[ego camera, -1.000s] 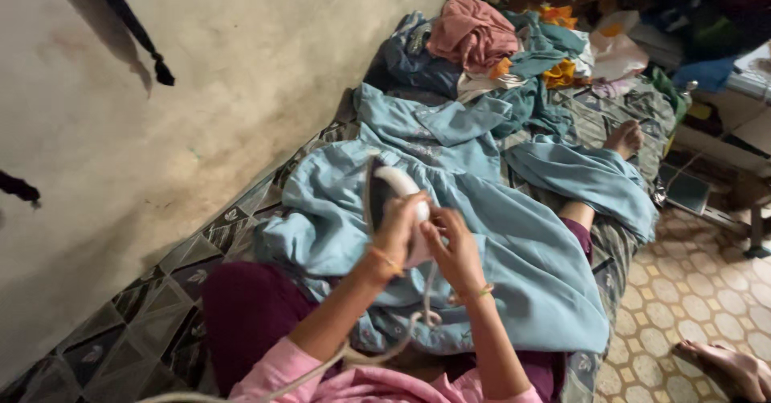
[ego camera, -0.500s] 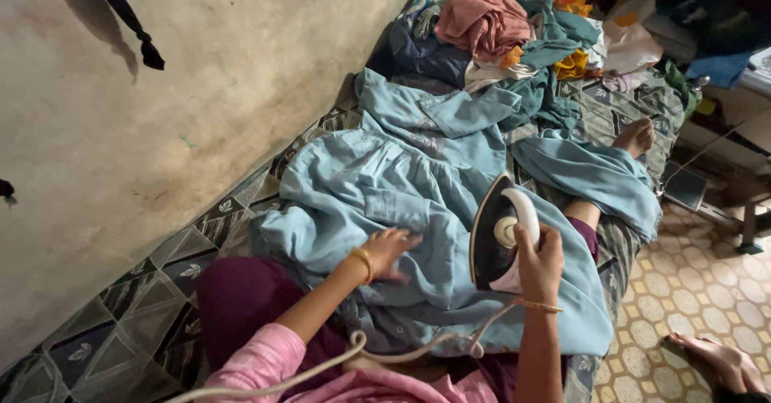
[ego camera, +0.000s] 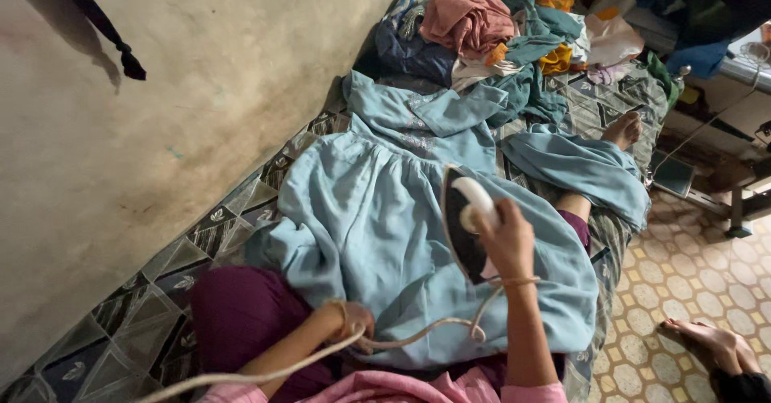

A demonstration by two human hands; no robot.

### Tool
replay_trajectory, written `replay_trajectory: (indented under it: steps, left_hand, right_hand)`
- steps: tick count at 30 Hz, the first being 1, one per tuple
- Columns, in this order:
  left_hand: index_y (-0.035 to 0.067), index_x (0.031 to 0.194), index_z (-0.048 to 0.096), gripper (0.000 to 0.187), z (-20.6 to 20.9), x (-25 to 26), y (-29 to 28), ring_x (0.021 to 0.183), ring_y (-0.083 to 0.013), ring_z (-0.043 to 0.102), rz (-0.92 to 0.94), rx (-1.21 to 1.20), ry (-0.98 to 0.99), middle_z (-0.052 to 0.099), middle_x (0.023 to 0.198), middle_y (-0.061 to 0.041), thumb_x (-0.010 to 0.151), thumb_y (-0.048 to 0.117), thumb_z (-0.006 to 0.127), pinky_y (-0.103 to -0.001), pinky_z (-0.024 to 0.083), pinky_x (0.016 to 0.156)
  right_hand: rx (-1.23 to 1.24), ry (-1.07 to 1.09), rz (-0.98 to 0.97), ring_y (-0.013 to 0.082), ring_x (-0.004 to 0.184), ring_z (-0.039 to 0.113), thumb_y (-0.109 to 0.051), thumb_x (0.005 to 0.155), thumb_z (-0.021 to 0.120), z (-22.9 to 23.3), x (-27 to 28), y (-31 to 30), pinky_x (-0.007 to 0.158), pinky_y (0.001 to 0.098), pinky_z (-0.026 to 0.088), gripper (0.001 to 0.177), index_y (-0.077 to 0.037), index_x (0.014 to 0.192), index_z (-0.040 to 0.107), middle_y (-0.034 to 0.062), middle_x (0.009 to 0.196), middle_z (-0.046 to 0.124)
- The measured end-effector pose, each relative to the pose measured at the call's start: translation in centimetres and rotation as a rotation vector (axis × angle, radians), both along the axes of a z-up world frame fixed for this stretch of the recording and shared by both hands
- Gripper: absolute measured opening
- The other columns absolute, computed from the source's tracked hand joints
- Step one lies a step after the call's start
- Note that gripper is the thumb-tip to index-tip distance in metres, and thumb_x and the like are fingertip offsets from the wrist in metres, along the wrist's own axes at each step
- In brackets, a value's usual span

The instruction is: The person irons a light blue dress laid out on the floor. They use an electric iron to smooth the fabric, frequently adjusting and repositioning the dress to reach different sections.

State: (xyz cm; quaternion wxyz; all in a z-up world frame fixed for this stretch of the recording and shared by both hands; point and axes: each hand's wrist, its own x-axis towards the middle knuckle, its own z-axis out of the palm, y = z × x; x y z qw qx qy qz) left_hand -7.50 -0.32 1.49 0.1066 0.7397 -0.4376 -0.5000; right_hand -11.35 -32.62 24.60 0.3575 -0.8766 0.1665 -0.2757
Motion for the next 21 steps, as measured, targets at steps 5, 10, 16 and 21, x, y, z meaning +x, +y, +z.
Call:
replay_trajectory:
  steps: [5,10,16,21]
  left_hand:
    - [0.023,0.113,0.076,0.033,2.0,9.0,-0.4,0.1,-0.0331,0.072,0.453,-0.164,-0.52,0.075,0.11,-0.009,0.091,0.044,0.063,-0.045,0.056,0.087]
    - [0.008,0.144,0.047,0.077,-0.5,16.2,-1.0,0.133,-0.0391,0.051,1.116,-0.543,-0.724,0.055,0.142,-0.022,0.081,0.043,0.073,-0.045,0.045,0.111]
    - [0.017,0.163,-0.001,0.125,-3.3,14.1,3.4,0.154,-0.0474,0.003,0.793,0.112,-0.476,-0.004,0.167,-0.024,0.079,0.054,0.085,-0.055,0.018,0.123]
    - [0.024,0.16,0.024,0.1,0.7,13.3,8.0,0.154,-0.0492,0.009,0.725,0.425,-0.569,0.008,0.17,-0.018,0.084,0.058,0.079,-0.059,0.018,0.124]
  right_hand:
    - [-0.015,0.195,0.087,0.0381,0.089,0.074,-0.036,0.082,0.079,-1.7,2.7,3.4,0.077,0.0446,0.057,0.042,-0.009,0.114,0.071,0.0197,0.096,0.076]
    - [0.107,-0.008,0.227,0.0387,0.094,0.075,-0.037,0.083,0.077,-6.9,6.7,7.3,0.077,0.0462,0.058,0.053,-0.01,0.127,0.064,0.0205,0.105,0.075]
    - [0.121,0.356,0.17,0.0481,0.09,0.069,-0.037,0.092,0.065,-14.5,10.7,12.5,0.078,0.0564,0.053,0.06,-0.023,0.147,0.048,0.0254,0.095,0.072]
    - [-0.036,0.362,0.191,0.0481,0.09,0.07,-0.035,0.087,0.065,-18.4,7.8,15.2,0.077,0.0562,0.055,0.053,-0.029,0.138,0.054,0.0225,0.107,0.07]
